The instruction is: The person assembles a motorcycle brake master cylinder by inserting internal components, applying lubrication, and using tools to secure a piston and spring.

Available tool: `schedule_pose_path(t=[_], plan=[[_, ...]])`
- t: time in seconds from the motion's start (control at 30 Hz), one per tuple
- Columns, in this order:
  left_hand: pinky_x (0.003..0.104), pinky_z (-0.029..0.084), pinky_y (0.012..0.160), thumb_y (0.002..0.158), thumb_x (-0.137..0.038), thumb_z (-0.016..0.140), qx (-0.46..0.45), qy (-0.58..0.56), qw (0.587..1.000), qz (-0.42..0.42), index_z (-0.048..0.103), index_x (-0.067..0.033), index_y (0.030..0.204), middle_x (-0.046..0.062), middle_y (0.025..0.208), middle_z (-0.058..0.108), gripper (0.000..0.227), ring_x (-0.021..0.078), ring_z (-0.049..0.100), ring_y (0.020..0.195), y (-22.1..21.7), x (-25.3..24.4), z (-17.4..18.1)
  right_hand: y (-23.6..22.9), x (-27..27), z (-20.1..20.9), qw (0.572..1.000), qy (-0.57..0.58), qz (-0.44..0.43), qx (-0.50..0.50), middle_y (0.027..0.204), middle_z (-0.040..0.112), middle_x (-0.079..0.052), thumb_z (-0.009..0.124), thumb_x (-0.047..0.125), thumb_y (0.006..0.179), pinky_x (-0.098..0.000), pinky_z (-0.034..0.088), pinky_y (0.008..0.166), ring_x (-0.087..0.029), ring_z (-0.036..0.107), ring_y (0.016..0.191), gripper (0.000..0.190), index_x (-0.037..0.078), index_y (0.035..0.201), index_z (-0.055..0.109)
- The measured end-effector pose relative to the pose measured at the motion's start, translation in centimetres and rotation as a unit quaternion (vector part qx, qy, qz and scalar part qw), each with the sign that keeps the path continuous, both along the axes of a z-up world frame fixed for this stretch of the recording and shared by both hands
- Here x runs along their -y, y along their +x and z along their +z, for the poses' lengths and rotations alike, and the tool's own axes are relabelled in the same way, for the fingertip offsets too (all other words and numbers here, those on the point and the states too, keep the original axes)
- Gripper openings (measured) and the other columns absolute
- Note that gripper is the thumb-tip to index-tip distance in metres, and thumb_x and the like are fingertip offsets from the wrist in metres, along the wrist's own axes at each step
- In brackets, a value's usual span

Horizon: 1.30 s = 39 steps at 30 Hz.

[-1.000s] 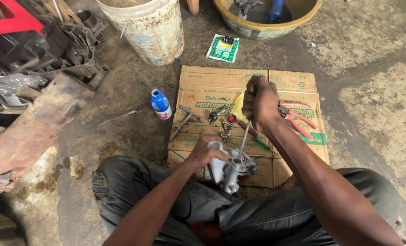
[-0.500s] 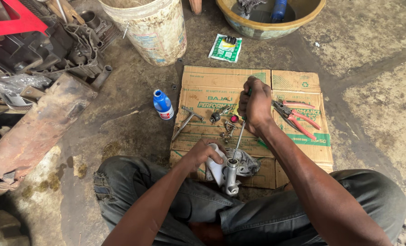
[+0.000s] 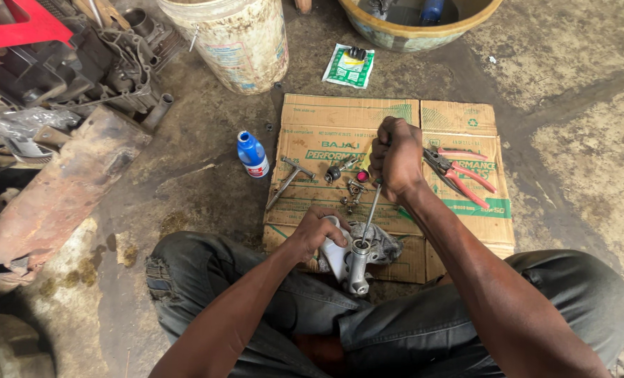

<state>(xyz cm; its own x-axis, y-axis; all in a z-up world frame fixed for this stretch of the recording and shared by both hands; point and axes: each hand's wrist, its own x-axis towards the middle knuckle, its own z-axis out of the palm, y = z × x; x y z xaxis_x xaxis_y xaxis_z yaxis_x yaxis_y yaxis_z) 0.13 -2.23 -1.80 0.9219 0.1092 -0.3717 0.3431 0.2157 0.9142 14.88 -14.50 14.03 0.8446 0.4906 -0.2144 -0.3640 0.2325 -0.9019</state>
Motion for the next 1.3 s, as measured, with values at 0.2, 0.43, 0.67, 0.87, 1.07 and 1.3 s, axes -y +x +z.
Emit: schedule_pose_path(t=[0.2,0.43,0.67,0.87,1.07,1.3], plan=[[0.042,0.058,0.059,0.051,0.004,0.072,-0.003,-0.012,1.000,0.011,0.073,0.0056,0.077,0.017,0.073,0.073,0.026,0.0279,0.073,0.064,-0.4,0.1,0.4,-0.7,0.6,0.1,1.000,0.008,-0.002,0.011,0.052,0.026,0.004,0.040,0.029,0.096,-0.0312,0.016,0.036,-0.009,0.019,0.041,0.029,0.016,0.071,0.033],[0.042,0.057,0.059,0.052,0.001,0.075,-0.003,0.006,1.000,0.001,0.074,0.0034,0.077,0.015,0.072,0.073,0.025,0.0266,0.072,0.063,-0.5,0.1,0.9,-1.3,0.2,0.5,0.999,0.000,0.015,0.030,0.052,0.029,0.004,0.039,0.028,0.095,-0.0317,0.018,0.035,-0.010,0.021,0.042,0.028,0.015,0.071,0.035],[0.043,0.056,0.062,0.053,0.000,0.078,0.015,0.040,0.999,-0.009,0.076,0.0030,0.078,0.016,0.076,0.073,0.025,0.0267,0.071,0.067,-0.5,0.2,0.6,-1.5,0.1,-1.6,0.999,0.003,-0.001,0.049,0.050,0.033,0.001,0.040,0.027,0.091,-0.0348,0.021,0.032,-0.013,0.026,0.038,0.027,0.014,0.067,0.038],[0.038,0.059,0.065,0.056,0.001,0.075,0.012,-0.001,1.000,0.004,0.075,0.0039,0.080,0.016,0.078,0.076,0.024,0.0260,0.075,0.071,-0.6,-0.4,0.2,-1.7,-0.4,-3.0,0.999,-0.015,0.007,-0.029,0.052,0.028,0.003,0.043,0.028,0.093,-0.0316,0.017,0.035,-0.010,0.021,0.040,0.030,0.015,0.068,0.035],[0.038,0.060,0.064,0.057,0.004,0.074,0.008,-0.044,0.999,-0.002,0.073,0.0038,0.081,0.017,0.075,0.074,0.024,0.0259,0.075,0.068,-0.2,-0.2,0.0,-1.0,-0.3,-3.3,1.000,-0.006,0.003,-0.015,0.052,0.028,0.003,0.042,0.031,0.095,-0.0325,0.020,0.035,-0.010,0.021,0.040,0.031,0.016,0.069,0.036],[0.041,0.060,0.060,0.056,0.005,0.076,-0.022,-0.002,1.000,0.002,0.075,0.0031,0.082,0.017,0.074,0.074,0.026,0.0262,0.074,0.066,-0.2,-0.2,1.3,-1.1,-0.6,-2.9,1.000,-0.014,0.013,-0.007,0.051,0.029,0.002,0.042,0.030,0.096,-0.0317,0.020,0.034,-0.010,0.022,0.039,0.032,0.015,0.068,0.036]])
